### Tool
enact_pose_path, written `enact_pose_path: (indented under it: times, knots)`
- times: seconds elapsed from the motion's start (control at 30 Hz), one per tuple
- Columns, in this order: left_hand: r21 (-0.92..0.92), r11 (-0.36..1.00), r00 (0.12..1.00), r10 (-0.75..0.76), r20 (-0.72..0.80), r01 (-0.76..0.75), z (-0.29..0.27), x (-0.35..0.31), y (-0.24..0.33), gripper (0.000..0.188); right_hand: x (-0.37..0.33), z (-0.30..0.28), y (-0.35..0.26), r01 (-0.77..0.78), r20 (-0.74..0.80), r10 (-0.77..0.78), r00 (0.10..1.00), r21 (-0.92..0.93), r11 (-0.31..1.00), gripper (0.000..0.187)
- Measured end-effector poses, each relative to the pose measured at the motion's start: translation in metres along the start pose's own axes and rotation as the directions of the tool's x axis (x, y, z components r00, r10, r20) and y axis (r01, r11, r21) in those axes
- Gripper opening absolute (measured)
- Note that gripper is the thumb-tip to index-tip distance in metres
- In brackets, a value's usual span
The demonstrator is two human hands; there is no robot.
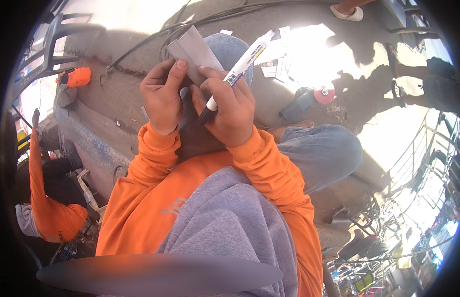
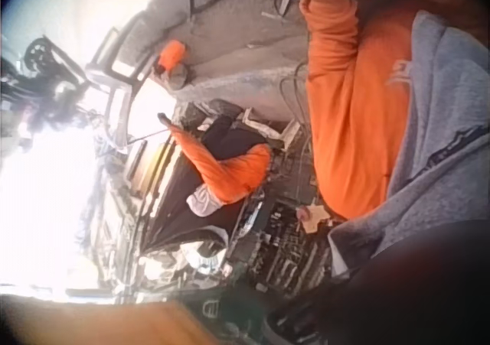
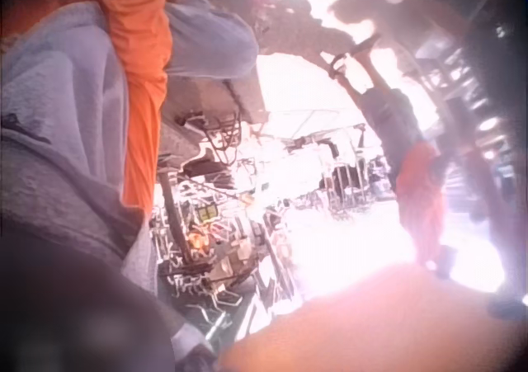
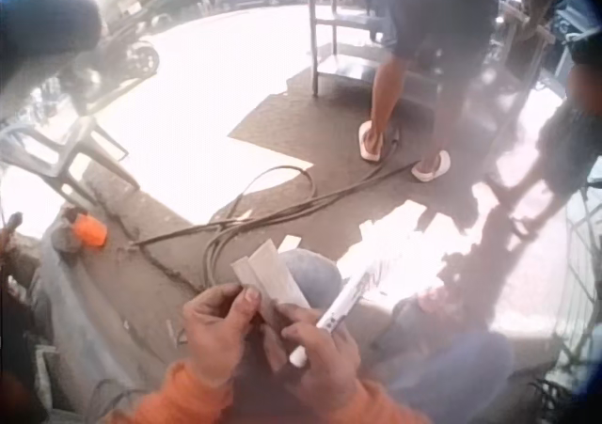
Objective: The person sits on the ground and repeatedly marks small rectangular metal pieces with a white marker. They hold each piece in one hand, draw a line, and place it down, continuing the process for multiple pieces.
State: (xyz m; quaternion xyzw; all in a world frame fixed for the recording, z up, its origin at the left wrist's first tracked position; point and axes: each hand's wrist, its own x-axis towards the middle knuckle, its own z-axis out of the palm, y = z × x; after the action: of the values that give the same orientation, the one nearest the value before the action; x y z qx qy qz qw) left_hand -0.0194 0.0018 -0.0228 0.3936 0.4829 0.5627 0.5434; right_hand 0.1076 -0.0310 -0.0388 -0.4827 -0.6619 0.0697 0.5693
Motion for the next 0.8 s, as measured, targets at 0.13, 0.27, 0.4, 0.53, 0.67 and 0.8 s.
enact_pose_path:
  times: [0.13, 0.27, 0.4, 0.53, 0.67, 0.8]
  knots:
    - [-0.050, 0.998, 0.986, 0.043, 0.160, -0.036, -0.009, 0.002, -0.012, 0.026, -0.002, -0.003, 0.007, -0.016, -0.032, 0.019, 0.999, 0.080, 0.997, 0.035]
    - [-0.139, 0.990, 0.930, 0.064, 0.361, -0.014, -0.020, 0.017, -0.018, 0.024, -0.002, -0.003, 0.013, -0.003, -0.022, 0.005, 1.000, 0.104, 0.995, 0.043]
    - [-0.145, 0.989, 0.918, 0.071, 0.391, -0.014, -0.022, 0.024, -0.021, 0.024, -0.004, 0.002, 0.013, -0.015, -0.066, 0.022, 0.998, 0.102, 0.995, 0.044]
    - [-0.148, 0.989, 0.925, 0.039, 0.377, 0.019, -0.019, 0.024, -0.020, 0.023, -0.004, 0.003, 0.013, -0.002, -0.067, 0.003, 0.998, 0.018, 1.000, 0.044]
    - [-0.128, 0.992, 0.922, 0.064, 0.381, -0.016, -0.017, 0.023, -0.018, 0.021, -0.004, 0.001, 0.010, -0.017, -0.073, 0.016, 0.997, -0.025, 1.000, 0.045]
    - [-0.112, 0.994, 0.930, 0.054, 0.363, -0.014, -0.014, 0.021, -0.018, 0.020, -0.006, 0.001, 0.009, -0.048, -0.100, 0.047, 0.994, -0.014, 0.999, 0.045]
